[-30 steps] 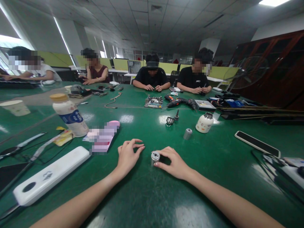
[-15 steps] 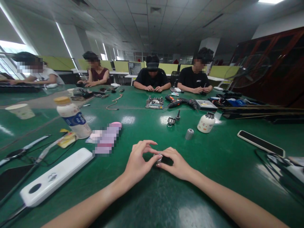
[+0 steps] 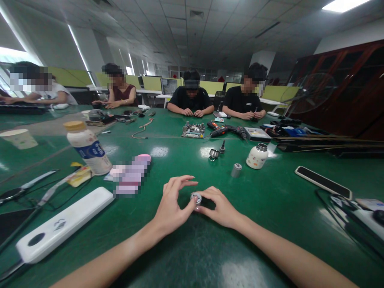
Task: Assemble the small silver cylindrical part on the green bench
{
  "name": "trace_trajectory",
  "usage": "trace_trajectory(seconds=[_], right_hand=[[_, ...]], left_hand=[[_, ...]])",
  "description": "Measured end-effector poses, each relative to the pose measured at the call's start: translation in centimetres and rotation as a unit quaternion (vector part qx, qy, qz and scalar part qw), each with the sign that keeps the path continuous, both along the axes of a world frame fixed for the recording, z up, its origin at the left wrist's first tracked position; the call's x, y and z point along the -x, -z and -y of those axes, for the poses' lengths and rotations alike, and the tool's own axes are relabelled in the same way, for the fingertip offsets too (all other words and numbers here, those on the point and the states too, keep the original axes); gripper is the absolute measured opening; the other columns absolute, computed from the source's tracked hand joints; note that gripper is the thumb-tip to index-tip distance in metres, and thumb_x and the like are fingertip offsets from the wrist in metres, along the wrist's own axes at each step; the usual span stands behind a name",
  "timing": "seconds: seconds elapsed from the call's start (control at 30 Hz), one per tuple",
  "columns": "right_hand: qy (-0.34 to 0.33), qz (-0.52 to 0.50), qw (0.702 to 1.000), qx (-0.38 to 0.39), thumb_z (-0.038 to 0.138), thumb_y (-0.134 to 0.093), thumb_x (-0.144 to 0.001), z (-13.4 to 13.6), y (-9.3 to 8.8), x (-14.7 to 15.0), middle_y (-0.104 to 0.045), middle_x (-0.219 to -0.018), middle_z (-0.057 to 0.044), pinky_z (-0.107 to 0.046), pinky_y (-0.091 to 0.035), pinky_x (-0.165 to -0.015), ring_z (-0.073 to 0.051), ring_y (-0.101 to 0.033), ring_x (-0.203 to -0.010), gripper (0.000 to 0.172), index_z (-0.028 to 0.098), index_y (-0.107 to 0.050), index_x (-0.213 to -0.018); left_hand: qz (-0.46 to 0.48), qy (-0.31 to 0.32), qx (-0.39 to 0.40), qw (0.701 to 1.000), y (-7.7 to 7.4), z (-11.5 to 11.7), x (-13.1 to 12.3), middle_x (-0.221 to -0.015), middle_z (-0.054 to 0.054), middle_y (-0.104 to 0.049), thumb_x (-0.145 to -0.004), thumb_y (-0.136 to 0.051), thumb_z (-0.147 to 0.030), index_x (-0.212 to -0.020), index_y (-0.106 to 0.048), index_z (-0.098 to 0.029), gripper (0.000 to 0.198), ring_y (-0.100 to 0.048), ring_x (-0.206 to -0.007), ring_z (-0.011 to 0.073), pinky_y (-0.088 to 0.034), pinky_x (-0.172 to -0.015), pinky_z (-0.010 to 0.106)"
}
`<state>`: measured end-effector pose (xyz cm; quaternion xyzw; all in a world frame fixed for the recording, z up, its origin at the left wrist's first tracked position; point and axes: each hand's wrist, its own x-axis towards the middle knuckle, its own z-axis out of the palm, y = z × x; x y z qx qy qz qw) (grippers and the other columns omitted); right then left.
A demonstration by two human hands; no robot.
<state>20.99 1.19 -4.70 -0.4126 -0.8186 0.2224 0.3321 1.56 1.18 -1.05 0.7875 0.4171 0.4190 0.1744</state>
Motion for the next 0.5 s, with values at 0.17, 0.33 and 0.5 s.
trace_trajectory(seconds=[0.17, 0.33, 0.5], right_hand=[[-0.001, -0.006, 1.0, -0.003, 0.042, -0.068, -0.086, 0.0, 0.2, 0.0, -0.071, -0.103, -0.003, -0.036, -0.043, -0.085, -0.021, -0.059, -0.095, 0.03, 0.027, -0.067, -0.111], [0.005, -0.003, 1.0, 0.002, 0.043, -0.068, -0.084, 0.1, 0.1, 0.0, -0.071, -0.102, -0.003, -0.036, -0.043, -0.086, -0.02, -0.059, -0.094, 0.033, 0.026, -0.067, -0.113], [0.009, 0.002, 1.0, 0.014, 0.043, -0.068, -0.085, 0.1, 0.0, -0.1, -0.071, -0.106, -0.004, -0.037, -0.042, -0.089, -0.021, -0.058, -0.097, 0.037, 0.027, -0.066, -0.118]], left_hand=[[-0.02, -0.019, 0.007, 1.0, 0.5, -0.4, -0.1, -0.094, 0.002, -0.075, -0.08, -0.069, -0.032, -0.107, -0.056, -0.024, 0.031, -0.062, -0.102, 0.0252, -0.036, -0.093, 0.044], [0.045, -0.051, 0.015, 0.998, 0.1, -1.1, 0.2, -0.095, 0.002, -0.075, -0.082, -0.068, -0.035, -0.109, -0.057, -0.024, 0.032, -0.064, -0.096, 0.0228, -0.04, -0.091, 0.04], [0.01, -0.124, 0.037, 0.992, 0.9, -3.6, 2.0, -0.083, 0.0, -0.077, -0.079, -0.071, -0.031, -0.109, -0.054, -0.023, 0.036, -0.067, -0.089, 0.0239, -0.042, -0.089, 0.041]])
